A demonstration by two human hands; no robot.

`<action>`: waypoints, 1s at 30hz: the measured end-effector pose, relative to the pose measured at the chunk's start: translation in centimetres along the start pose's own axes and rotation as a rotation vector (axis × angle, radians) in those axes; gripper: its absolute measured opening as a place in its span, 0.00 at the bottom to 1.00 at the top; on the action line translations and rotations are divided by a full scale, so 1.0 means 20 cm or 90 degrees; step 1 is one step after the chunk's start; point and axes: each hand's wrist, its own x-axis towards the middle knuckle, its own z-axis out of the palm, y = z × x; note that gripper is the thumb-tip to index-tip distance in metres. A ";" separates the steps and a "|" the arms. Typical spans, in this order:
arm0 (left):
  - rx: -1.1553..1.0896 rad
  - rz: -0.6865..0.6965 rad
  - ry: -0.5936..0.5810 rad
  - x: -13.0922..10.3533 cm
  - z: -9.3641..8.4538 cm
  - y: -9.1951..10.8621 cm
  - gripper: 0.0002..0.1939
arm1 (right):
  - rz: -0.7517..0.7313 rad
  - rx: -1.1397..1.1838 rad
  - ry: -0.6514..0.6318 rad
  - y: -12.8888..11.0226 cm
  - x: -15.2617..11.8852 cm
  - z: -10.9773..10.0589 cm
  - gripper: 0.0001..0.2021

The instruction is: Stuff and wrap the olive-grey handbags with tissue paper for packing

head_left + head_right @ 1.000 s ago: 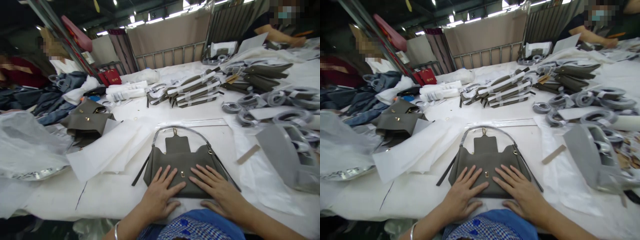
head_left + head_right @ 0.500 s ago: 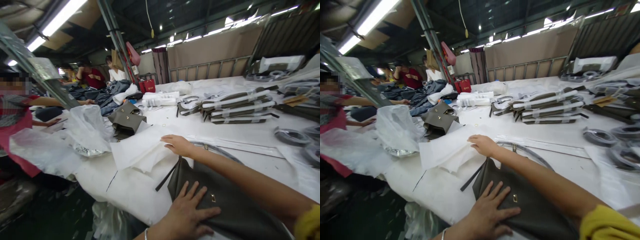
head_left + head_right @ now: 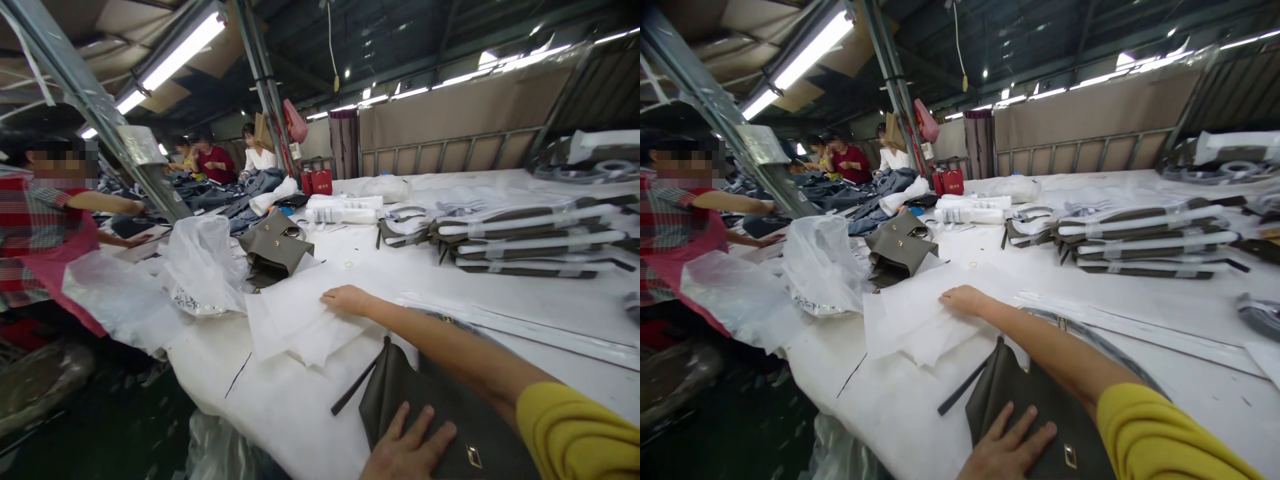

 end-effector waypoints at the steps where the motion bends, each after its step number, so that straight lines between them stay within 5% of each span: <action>1: -0.010 0.002 -0.010 0.00 0.00 0.00 0.27 | 0.009 -0.014 0.017 0.00 0.00 -0.04 0.19; 5: -0.102 0.025 -0.113 0.00 -0.04 -0.04 0.32 | 0.055 -0.066 0.104 0.00 -0.09 -0.33 0.22; 9: -0.241 0.028 -0.215 0.04 -0.14 -0.09 0.34 | 0.021 -0.217 0.258 -0.14 -0.44 -0.70 0.21; 14: -0.339 -0.026 -0.295 0.07 -0.18 -0.08 0.33 | 0.126 -0.294 0.153 -0.51 -1.03 -0.96 0.23; 17: -0.363 -0.053 -0.328 0.07 -0.18 -0.05 0.33 | 0.208 -0.264 0.065 -0.73 -1.30 -0.89 0.24; 21: -0.377 -0.090 -0.379 0.04 -0.17 -0.03 0.33 | 0.281 -0.146 -0.038 -0.88 -1.47 -0.62 0.22; 25: -0.344 -0.053 -0.325 0.00 -0.14 -0.02 0.30 | 0.298 -0.015 -0.109 -0.86 -1.50 -0.42 0.17; 30: -0.340 -0.037 -0.336 0.01 -0.15 -0.04 0.31 | 0.289 0.117 -0.084 -0.79 -1.54 -0.34 0.25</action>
